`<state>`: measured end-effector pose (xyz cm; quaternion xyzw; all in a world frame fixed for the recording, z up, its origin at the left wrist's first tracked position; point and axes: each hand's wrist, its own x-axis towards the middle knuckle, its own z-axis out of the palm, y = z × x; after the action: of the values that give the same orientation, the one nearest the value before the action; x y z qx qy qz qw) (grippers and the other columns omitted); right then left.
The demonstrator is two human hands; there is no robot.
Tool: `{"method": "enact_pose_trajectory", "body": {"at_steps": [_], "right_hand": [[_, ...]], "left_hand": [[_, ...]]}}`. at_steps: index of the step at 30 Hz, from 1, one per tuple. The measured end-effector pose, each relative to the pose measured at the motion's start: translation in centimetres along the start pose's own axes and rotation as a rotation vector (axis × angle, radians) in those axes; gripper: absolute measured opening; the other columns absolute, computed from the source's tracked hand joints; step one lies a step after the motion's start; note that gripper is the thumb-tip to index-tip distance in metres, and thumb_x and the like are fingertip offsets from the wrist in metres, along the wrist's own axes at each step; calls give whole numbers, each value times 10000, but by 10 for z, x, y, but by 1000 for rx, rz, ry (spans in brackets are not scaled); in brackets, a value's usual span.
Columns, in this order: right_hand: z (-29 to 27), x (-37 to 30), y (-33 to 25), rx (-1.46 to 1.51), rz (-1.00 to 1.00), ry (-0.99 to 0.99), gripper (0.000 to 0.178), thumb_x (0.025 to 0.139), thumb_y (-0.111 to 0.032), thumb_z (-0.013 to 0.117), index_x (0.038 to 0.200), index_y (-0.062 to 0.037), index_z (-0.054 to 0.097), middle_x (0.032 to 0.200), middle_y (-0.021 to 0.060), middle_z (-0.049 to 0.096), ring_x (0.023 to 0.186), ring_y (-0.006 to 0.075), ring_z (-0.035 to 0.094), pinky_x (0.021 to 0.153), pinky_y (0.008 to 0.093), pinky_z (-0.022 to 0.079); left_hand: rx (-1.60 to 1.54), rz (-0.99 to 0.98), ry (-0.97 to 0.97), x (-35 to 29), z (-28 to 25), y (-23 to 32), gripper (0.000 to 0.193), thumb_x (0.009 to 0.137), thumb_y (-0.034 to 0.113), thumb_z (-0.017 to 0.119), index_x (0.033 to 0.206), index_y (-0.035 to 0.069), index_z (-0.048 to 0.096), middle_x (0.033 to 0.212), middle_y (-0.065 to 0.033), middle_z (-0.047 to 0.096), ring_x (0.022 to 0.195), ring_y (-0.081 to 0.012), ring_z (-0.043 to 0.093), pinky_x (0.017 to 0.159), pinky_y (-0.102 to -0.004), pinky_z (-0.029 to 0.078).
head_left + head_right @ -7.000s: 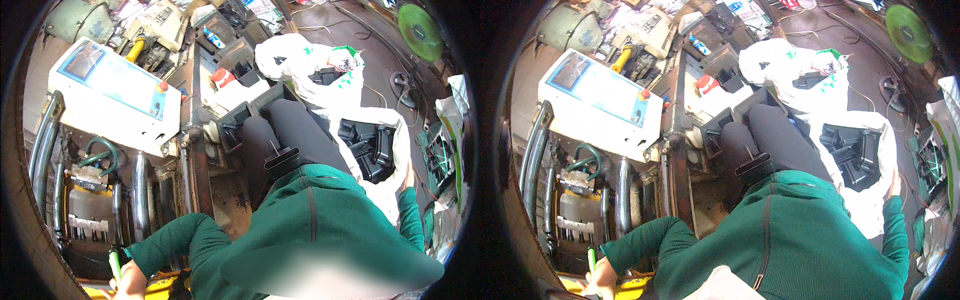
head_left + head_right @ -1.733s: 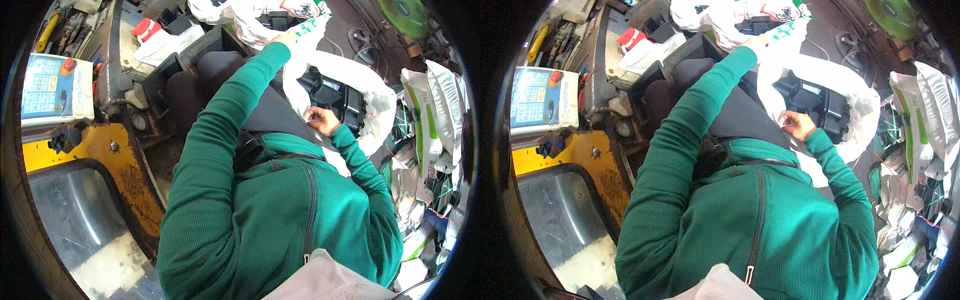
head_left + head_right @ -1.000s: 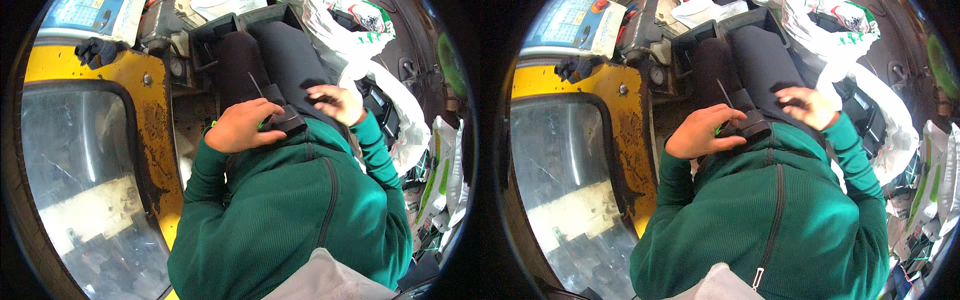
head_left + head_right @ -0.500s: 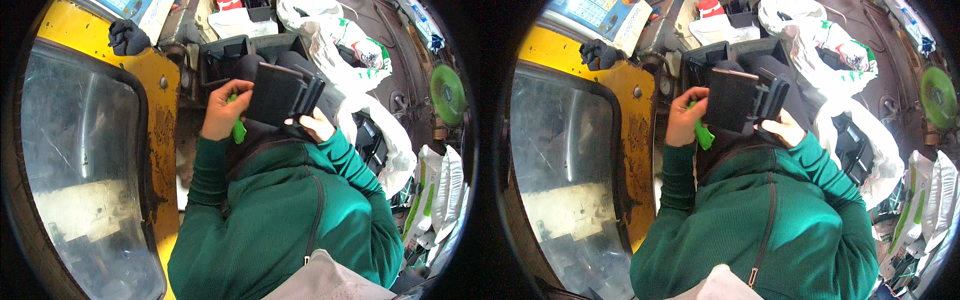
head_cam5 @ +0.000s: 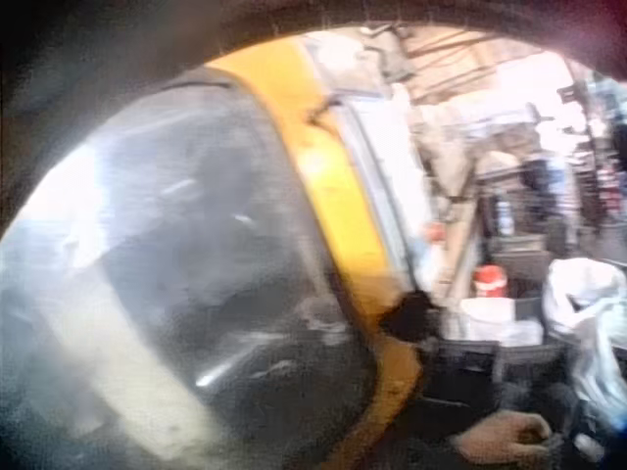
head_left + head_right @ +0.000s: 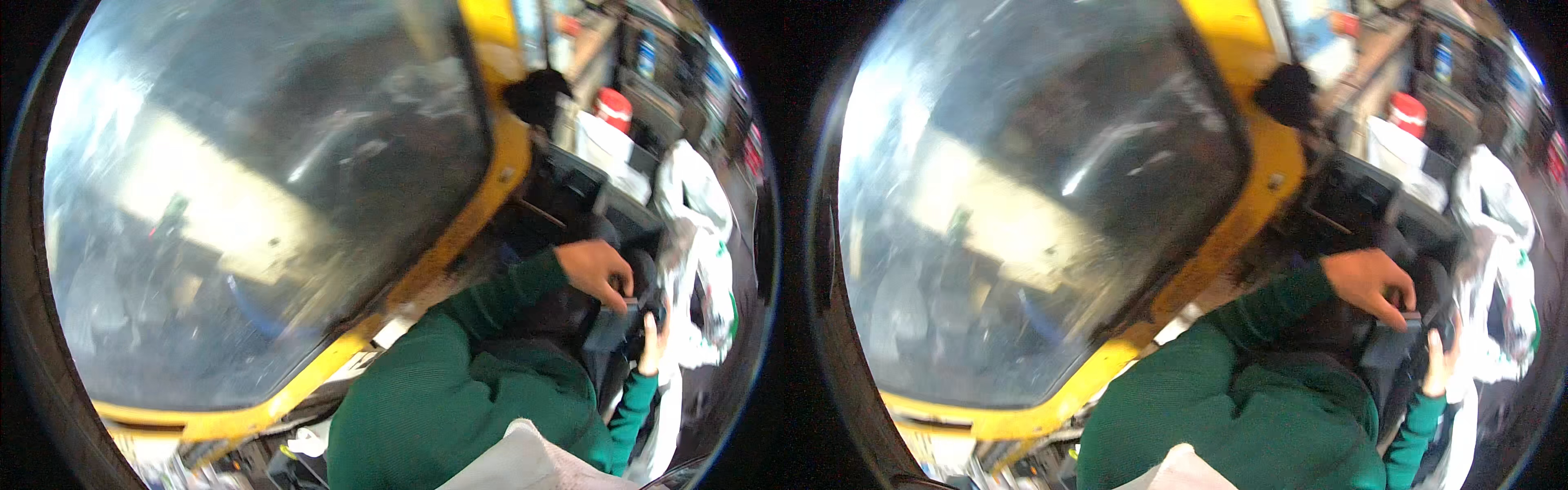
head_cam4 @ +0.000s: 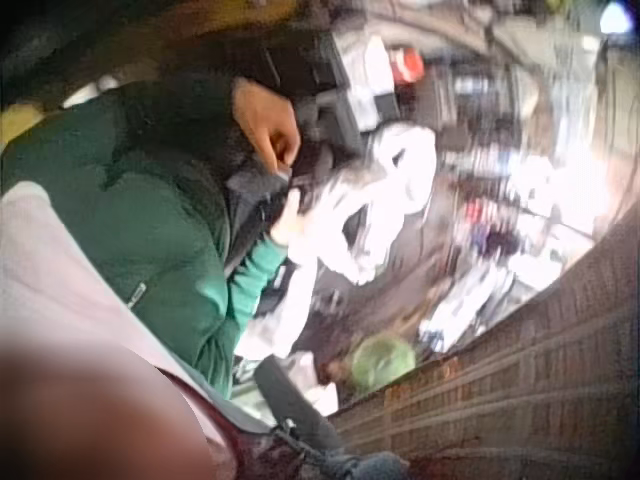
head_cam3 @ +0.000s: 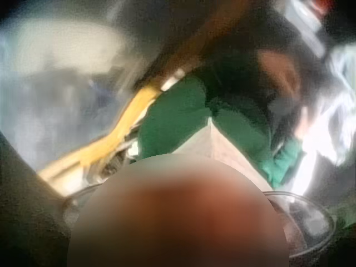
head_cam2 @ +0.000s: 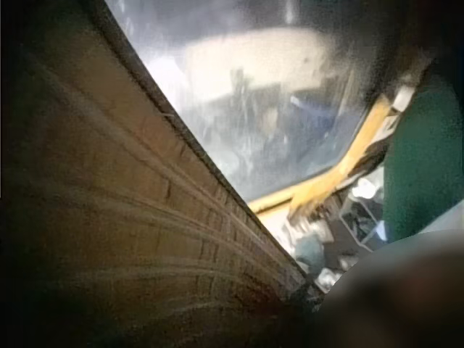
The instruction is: The person repeatedly picks up black plastic parts from a bin, wipes them with a green tool, and places them into a white sack. The person continues this cycle throughout the clip.
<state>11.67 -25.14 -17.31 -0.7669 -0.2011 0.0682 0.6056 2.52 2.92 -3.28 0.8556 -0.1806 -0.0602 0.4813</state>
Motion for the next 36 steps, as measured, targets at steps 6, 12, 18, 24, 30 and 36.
{"method": "enact_pose_trajectory", "body": {"at_steps": [6,12,18,24,30,36], "right_hand": [[25,12,-48,-162,-195,-78,809,763,-420,735,1378,-3,416,1388,156,447,1313,278,369,1110,411,228],[-2,33,-24,382,148,280,617,819,-399,674,1296,-51,496,1252,98,529,1167,224,473,1000,371,341],[-15,45,-32,773,146,629,448,851,-453,638,1155,-125,606,990,15,642,878,157,624,768,313,506],[-2,14,-62,1107,166,355,545,901,-515,536,1135,-26,586,1035,117,649,865,218,658,705,356,566],[18,4,-52,930,244,94,545,936,-538,452,1110,-37,581,995,96,645,837,170,627,741,293,521],[29,27,-37,702,172,353,309,957,-310,499,1057,-30,587,864,20,620,731,85,570,660,246,466]], "left_hand": [[377,-117,-74,16,33,-16,523,618,481,753,930,65,695,848,-149,681,833,-339,653,734,-439,512],[326,-149,93,13,51,-12,483,671,471,711,836,18,668,793,-199,647,761,-368,641,690,-450,509],[38,-134,-10,-10,71,-13,294,810,298,690,971,52,663,891,-138,688,800,-238,679,715,-323,508],[229,-57,227,25,55,-29,349,774,272,738,1040,55,676,982,-151,658,891,-263,643,765,-333,499],[273,336,73,73,43,-6,322,764,241,743,992,28,665,907,-103,643,772,-271,580,746,-360,468],[356,325,269,99,56,-23,284,732,261,760,810,15,642,851,-102,614,803,-278,563,766,-364,452]]}}
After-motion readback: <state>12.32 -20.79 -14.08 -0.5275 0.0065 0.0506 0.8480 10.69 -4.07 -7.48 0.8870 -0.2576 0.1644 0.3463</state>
